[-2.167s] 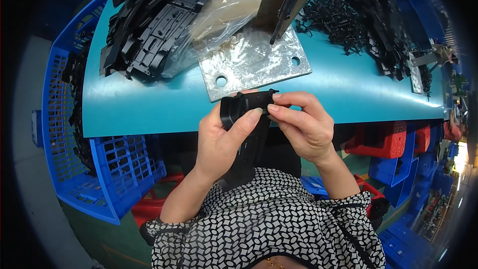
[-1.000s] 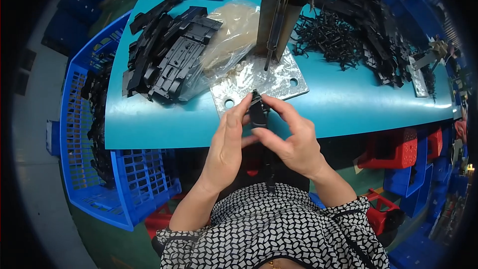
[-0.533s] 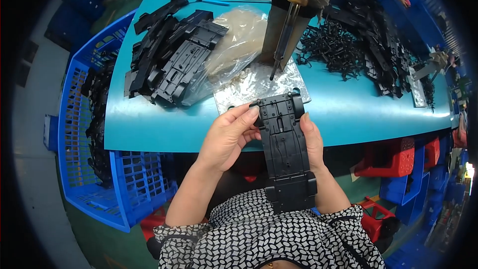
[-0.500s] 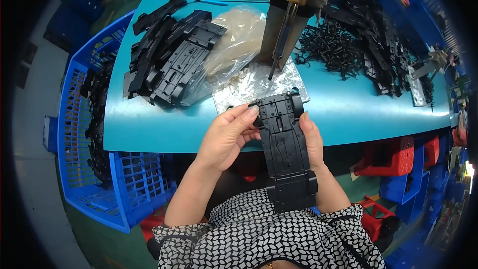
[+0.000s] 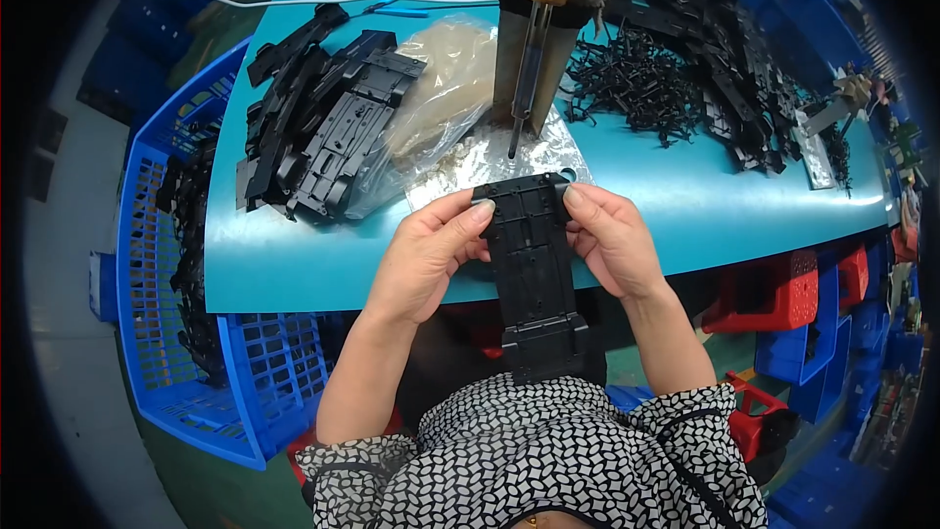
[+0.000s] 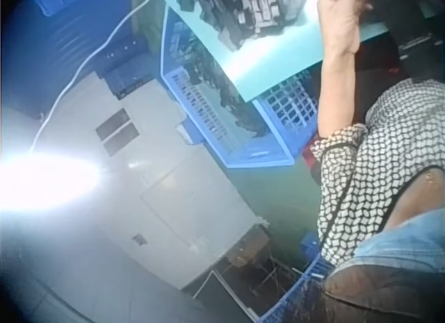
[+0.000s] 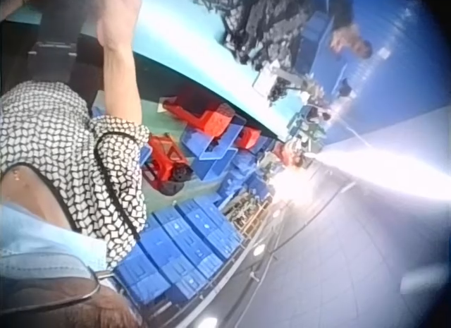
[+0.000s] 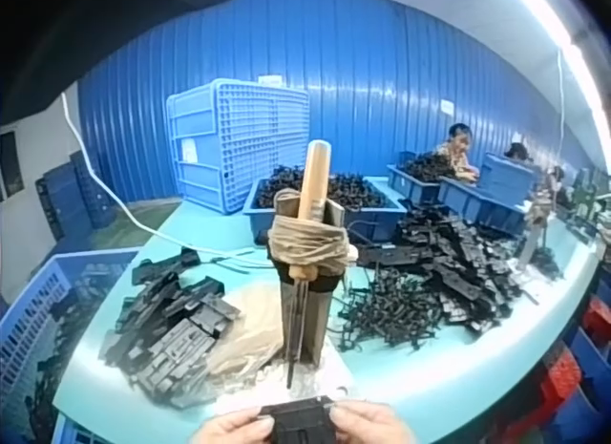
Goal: Manually assemble plastic toy components by fitting them together at a factory workbench.
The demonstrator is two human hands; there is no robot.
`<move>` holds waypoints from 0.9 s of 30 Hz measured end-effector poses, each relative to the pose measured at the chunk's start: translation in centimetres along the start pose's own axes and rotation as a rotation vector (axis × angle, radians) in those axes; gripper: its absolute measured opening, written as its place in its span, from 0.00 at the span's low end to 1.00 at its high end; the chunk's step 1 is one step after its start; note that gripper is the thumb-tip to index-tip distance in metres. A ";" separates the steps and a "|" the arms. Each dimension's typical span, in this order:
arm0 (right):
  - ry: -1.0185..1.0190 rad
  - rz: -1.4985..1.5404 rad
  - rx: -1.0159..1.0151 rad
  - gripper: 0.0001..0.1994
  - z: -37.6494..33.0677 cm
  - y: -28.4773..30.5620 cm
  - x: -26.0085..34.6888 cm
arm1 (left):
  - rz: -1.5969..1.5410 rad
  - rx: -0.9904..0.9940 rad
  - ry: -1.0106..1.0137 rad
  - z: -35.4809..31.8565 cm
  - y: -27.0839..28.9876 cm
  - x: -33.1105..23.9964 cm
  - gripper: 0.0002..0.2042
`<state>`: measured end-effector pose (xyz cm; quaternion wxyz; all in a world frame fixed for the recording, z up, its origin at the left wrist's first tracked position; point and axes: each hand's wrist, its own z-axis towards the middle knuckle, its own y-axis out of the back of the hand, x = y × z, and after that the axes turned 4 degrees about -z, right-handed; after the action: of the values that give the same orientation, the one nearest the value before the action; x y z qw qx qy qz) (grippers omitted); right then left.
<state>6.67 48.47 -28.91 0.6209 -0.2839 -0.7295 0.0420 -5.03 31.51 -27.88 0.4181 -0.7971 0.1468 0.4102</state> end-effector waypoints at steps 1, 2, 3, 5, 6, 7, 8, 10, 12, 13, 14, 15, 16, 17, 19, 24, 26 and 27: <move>-0.024 -0.006 0.019 0.13 0.1 0.1 0.1 | 0.009 -0.005 0.003 0.0 0.1 -0.2 0.13; -0.022 -0.002 0.018 0.13 0.2 0.0 0.2 | -0.006 -0.004 0.001 0.0 0.0 -0.4 0.12; -0.037 0.023 0.016 0.13 0.1 -0.2 0.5 | -0.002 -0.003 0.003 0.0 0.1 -0.4 0.12; -0.049 0.050 0.013 0.12 0.2 -0.3 0.5 | 0.008 -0.025 0.004 0.4 0.6 -0.1 0.12; -0.054 0.057 0.001 0.13 0.2 -0.3 0.3 | 0.012 -0.024 0.004 0.5 0.8 0.0 0.12; -0.061 0.065 -0.007 0.13 0.3 -0.3 0.2 | -0.030 -0.022 0.018 0.6 1.0 0.1 0.12; -0.060 0.068 -0.005 0.13 0.4 -0.4 0.2 | -0.072 -0.021 0.031 0.6 1.2 0.2 0.12; -0.066 0.080 -0.004 0.13 0.4 -0.4 0.4 | -0.098 -0.010 0.040 0.7 1.2 0.1 0.12; -0.061 0.088 0.001 0.12 0.5 -0.1 0.4 | -0.128 0.005 0.050 0.8 0.9 0.1 0.11; -0.058 0.095 0.009 0.12 0.6 -0.1 0.4 | -0.148 0.007 0.053 0.8 0.8 0.0 0.11; -0.058 0.094 0.011 0.12 0.7 -0.2 0.5 | -0.168 0.010 0.056 0.8 0.7 -0.1 0.11; -0.050 0.101 0.000 0.12 0.7 -0.3 0.6 | -0.169 0.009 0.053 0.9 0.7 -0.1 0.11; -0.043 0.108 -0.012 0.12 0.6 -0.4 0.6 | -0.170 0.014 0.061 1.1 0.8 0.0 0.11; -0.045 0.106 -0.010 0.12 0.6 -0.3 0.5 | -0.171 0.019 0.069 1.3 0.9 0.0 0.11; -0.038 0.076 -0.055 0.12 0.7 0.0 0.3 | -0.166 0.011 0.071 1.5 0.7 0.0 0.12; -0.004 0.098 -0.065 0.12 0.6 -0.6 0.6 | -0.150 0.031 0.082 2.4 0.9 -0.1 0.12; 0.005 0.103 -0.067 0.11 0.6 -0.3 0.5 | -0.137 0.029 0.095 2.6 0.7 -0.2 0.12; 0.006 0.099 -0.067 0.11 0.7 -0.2 0.5 | -0.142 0.031 0.093 2.6 0.7 -0.2 0.12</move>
<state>5.96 48.73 -28.57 0.6102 -0.3407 -0.7137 0.0474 -7.01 33.12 -28.93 0.4511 -0.8172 0.1155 0.3397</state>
